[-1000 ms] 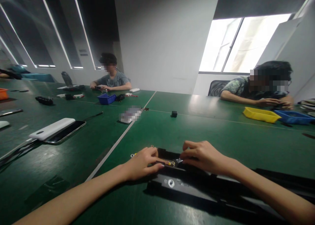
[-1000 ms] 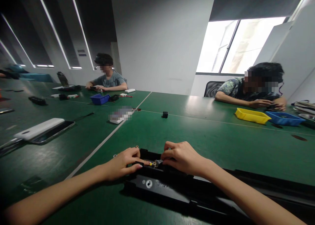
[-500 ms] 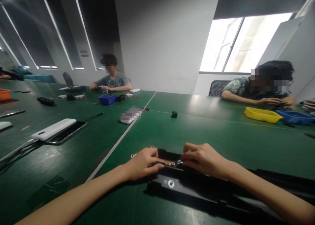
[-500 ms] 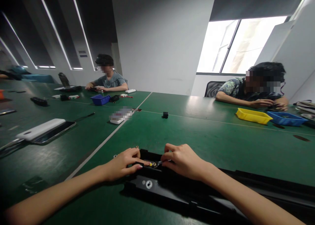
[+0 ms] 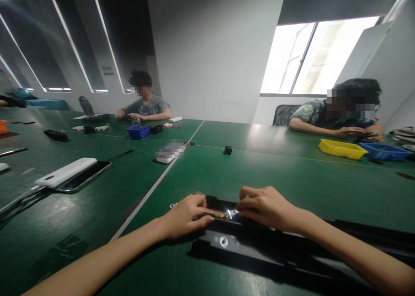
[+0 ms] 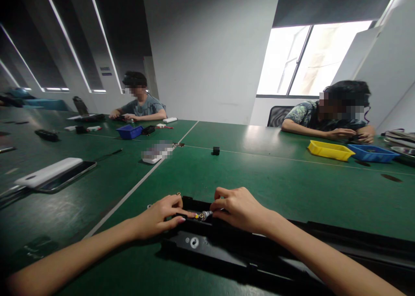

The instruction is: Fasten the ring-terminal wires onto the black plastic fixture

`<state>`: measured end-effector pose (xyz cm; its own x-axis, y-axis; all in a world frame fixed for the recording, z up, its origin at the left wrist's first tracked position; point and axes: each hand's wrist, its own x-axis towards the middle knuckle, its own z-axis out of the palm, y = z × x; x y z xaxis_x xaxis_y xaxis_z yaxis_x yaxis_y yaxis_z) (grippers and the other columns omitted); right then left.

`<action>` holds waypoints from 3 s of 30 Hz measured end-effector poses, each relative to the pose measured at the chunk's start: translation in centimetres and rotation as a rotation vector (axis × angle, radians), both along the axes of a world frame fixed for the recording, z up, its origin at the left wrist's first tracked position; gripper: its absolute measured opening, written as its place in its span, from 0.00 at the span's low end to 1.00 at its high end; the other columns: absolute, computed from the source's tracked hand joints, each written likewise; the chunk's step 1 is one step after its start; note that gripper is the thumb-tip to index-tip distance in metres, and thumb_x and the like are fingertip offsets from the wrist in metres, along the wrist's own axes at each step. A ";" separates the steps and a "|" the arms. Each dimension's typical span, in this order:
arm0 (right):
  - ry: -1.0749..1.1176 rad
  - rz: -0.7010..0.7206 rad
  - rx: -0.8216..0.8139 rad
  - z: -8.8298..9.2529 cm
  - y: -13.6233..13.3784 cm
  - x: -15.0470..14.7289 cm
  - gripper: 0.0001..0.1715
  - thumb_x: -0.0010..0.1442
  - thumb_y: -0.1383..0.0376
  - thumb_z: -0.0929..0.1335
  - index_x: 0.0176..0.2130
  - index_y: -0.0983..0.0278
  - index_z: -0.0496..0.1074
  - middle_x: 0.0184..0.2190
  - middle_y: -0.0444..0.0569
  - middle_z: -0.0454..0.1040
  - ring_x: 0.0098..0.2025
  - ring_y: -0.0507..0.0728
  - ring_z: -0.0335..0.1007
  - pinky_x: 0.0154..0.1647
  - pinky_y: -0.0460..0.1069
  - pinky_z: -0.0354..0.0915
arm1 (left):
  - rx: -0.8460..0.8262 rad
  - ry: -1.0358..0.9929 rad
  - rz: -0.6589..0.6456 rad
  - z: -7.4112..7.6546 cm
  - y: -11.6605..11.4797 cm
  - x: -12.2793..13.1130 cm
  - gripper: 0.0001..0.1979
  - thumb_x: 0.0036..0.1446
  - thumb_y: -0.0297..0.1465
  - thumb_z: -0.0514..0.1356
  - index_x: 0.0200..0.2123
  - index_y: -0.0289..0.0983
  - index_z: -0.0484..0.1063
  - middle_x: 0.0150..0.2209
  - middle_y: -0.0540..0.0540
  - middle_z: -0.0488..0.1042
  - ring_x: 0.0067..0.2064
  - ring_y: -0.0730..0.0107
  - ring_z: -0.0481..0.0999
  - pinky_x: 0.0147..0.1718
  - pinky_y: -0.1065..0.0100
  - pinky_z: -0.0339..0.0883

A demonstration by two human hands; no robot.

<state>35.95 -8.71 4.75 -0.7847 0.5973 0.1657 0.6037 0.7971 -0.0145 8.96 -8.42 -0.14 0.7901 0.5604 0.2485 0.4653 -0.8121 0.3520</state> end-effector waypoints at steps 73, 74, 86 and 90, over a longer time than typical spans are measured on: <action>-0.069 -0.060 -0.009 0.0 -0.6 -0.3 0.14 0.63 0.60 0.61 0.40 0.59 0.74 0.34 0.46 0.70 0.26 0.49 0.66 0.26 0.46 0.54 | -0.008 -0.001 -0.007 0.0 0.1 0.0 0.19 0.66 0.41 0.44 0.53 0.48 0.68 0.35 0.46 0.63 0.37 0.66 0.63 0.37 0.68 0.58; -0.072 -0.059 -0.010 0.0 -0.6 -0.3 0.14 0.63 0.60 0.61 0.40 0.59 0.74 0.34 0.46 0.70 0.26 0.49 0.66 0.26 0.46 0.54 | -0.010 0.001 -0.007 0.0 0.1 0.0 0.18 0.66 0.41 0.44 0.53 0.48 0.67 0.35 0.46 0.63 0.37 0.66 0.63 0.37 0.68 0.59; -0.053 -0.060 -0.011 -0.2 -0.4 -0.2 0.12 0.62 0.60 0.63 0.40 0.57 0.74 0.37 0.46 0.69 0.26 0.48 0.64 0.27 0.45 0.55 | -0.017 0.012 0.010 0.1 -0.1 0.0 0.18 0.66 0.40 0.45 0.53 0.46 0.67 0.36 0.46 0.63 0.38 0.65 0.63 0.37 0.67 0.58; -0.041 -0.069 -0.015 -0.2 -0.5 -0.3 0.12 0.62 0.61 0.63 0.39 0.58 0.75 0.36 0.47 0.69 0.25 0.48 0.64 0.26 0.45 0.54 | -0.017 0.014 -0.001 0.1 -0.1 0.0 0.18 0.66 0.40 0.45 0.53 0.48 0.67 0.35 0.46 0.63 0.38 0.65 0.63 0.37 0.68 0.58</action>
